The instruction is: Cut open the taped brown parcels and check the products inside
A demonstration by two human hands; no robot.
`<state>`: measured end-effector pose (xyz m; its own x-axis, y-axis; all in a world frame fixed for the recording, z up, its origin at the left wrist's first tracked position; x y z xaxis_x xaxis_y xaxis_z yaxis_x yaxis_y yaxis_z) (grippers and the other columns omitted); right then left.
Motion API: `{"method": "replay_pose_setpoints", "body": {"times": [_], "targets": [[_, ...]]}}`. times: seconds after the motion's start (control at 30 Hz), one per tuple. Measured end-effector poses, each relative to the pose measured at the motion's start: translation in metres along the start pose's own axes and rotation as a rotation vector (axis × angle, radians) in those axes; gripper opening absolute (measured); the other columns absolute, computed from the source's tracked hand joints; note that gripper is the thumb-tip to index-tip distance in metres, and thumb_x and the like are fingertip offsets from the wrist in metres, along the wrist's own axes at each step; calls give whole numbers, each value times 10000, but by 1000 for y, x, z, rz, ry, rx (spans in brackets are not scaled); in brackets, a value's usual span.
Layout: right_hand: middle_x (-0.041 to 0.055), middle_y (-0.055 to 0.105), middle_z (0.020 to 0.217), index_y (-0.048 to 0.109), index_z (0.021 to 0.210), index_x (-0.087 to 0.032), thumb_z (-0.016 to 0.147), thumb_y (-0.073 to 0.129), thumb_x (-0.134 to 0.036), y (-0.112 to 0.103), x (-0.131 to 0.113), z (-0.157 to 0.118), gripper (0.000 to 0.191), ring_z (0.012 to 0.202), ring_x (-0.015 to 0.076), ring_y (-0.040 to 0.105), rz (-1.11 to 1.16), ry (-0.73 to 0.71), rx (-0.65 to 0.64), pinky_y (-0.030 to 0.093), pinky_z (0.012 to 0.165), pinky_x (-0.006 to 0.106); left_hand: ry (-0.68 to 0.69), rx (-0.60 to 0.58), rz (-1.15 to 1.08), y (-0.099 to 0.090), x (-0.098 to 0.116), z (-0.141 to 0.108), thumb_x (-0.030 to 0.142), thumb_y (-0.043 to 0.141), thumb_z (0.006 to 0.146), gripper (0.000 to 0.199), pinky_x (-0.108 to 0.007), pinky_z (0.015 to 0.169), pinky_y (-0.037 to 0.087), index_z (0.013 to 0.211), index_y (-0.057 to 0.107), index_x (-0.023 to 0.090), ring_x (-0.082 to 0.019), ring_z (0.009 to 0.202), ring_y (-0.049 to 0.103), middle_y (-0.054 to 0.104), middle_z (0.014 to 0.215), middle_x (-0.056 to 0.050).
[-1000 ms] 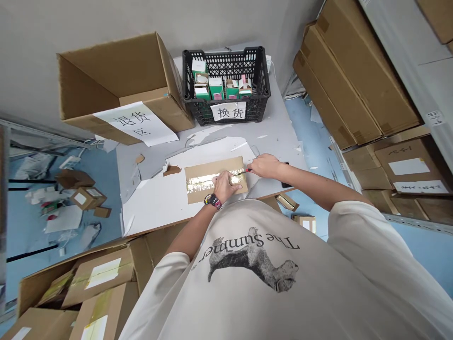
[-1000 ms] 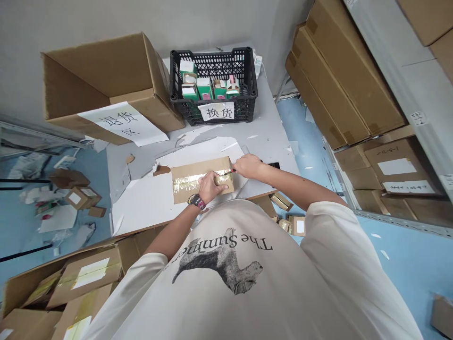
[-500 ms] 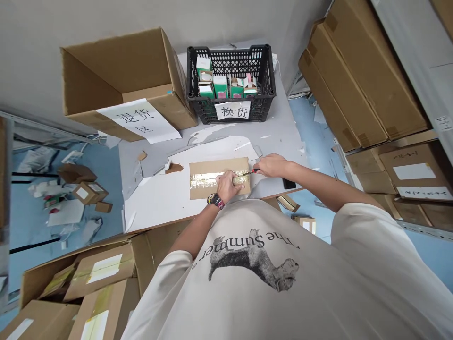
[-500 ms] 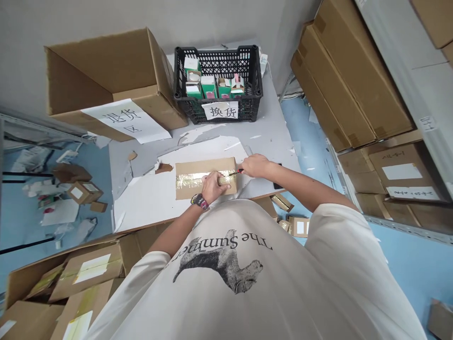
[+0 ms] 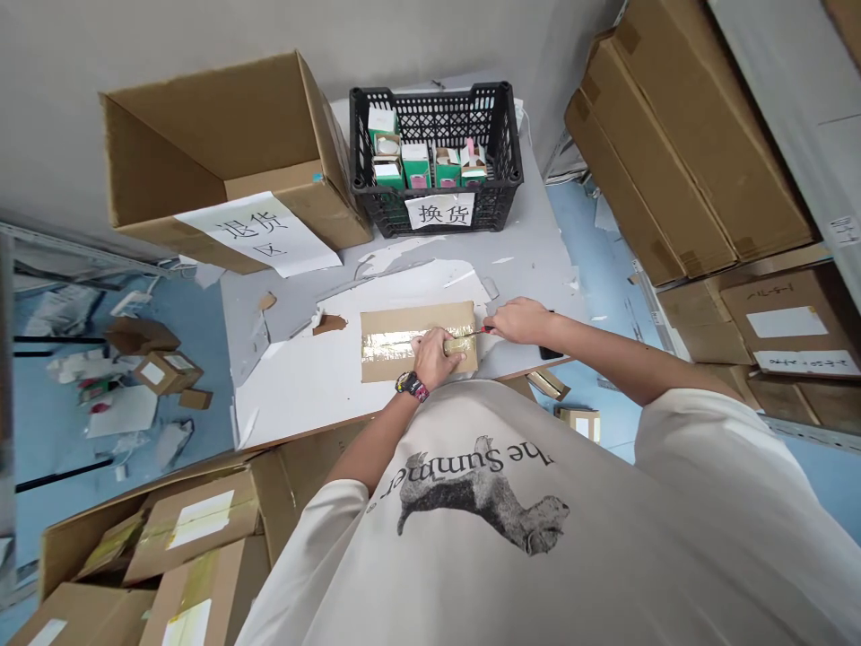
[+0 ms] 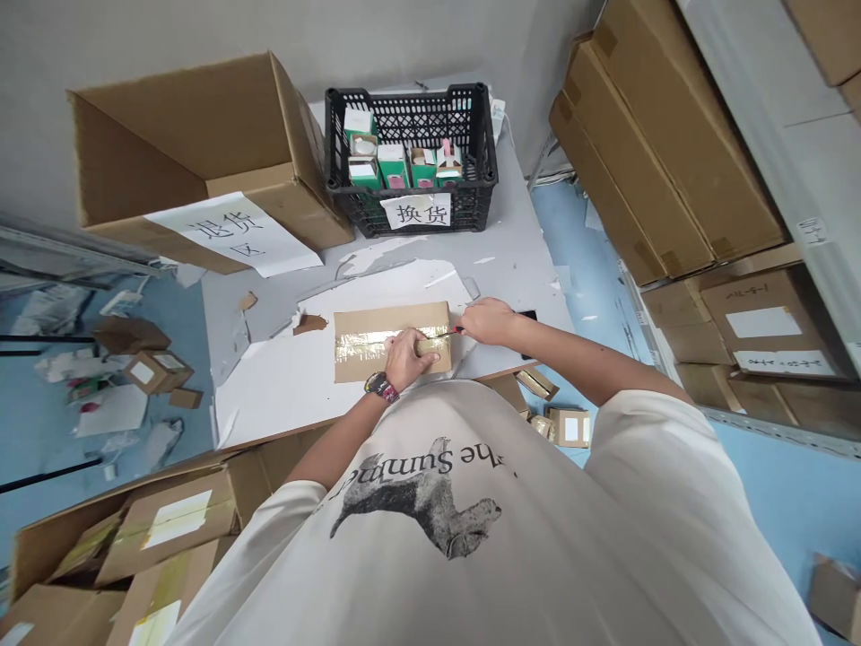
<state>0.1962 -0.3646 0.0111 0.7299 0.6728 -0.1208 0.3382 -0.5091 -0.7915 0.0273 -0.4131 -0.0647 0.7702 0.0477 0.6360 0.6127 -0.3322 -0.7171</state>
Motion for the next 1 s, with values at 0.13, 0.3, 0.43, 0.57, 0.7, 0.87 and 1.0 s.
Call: {"method": "replay_pose_setpoints", "body": {"times": [0.13,0.3,0.43,0.57,0.7,0.87,1.0], "targets": [[205,880,1207,802,1441,-194,1205,525,-363,10,4,4,402,1188,358,835,16,44,-15,523,958,401,10,17,-14,0,-1,1,302,860,893,321,-532,1175,396,1090,609,278,-346,1234,722,779,1236,-74],[190,882,1206,800,1446,-224,1207,541,-389,21,8,8,389,1158,347,842,67,49,15,514,958,396,-5,8,-13,-1,-1,3,307,841,903,296,-530,1180,396,1084,608,284,-343,1230,717,785,1237,-65],[195,880,1176,791,1438,-228,1218,508,-420,24,17,-6,407,1126,357,836,99,99,20,502,944,405,-3,13,-9,0,0,2,317,834,920,276,-538,1188,392,1080,610,291,-349,1221,715,788,1228,-63],[166,878,1168,798,1412,-259,1217,499,-436,35,30,-23,399,1091,340,821,185,196,13,493,939,393,-7,28,-13,-2,0,3,315,836,912,274,-545,1196,389,1078,620,292,-353,1212,716,786,1215,-66],[107,877,1192,789,1445,-298,1213,471,-473,68,42,-38,432,1053,301,799,432,289,25,479,833,327,-16,15,-9,-4,0,5,276,824,896,280,-549,1199,389,1088,621,297,-361,1235,710,788,1222,-66],[63,852,1073,794,1390,-225,1194,454,-454,107,33,-41,454,905,237,746,775,282,123,464,762,281,-2,29,-12,-6,1,7,233,808,871,286,-535,1196,387,1078,619,290,-348,1221,724,787,1210,-63],[81,851,1113,788,1363,-189,1195,437,-455,110,29,-45,472,931,237,741,878,296,233,495,814,285,-14,23,-5,-6,2,7,222,808,863,288,-529,1194,393,1066,615,292,-342,1220,724,792,1208,-58]]}}
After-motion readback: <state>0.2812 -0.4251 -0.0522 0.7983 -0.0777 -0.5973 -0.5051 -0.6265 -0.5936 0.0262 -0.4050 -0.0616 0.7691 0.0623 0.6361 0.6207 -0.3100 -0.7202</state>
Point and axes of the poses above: each hand's wrist, its own z-axis towards the middle knuckle, its own y-axis out of the palm, x = y × z, the point moved 10 cm from there along z, towards the middle knuckle
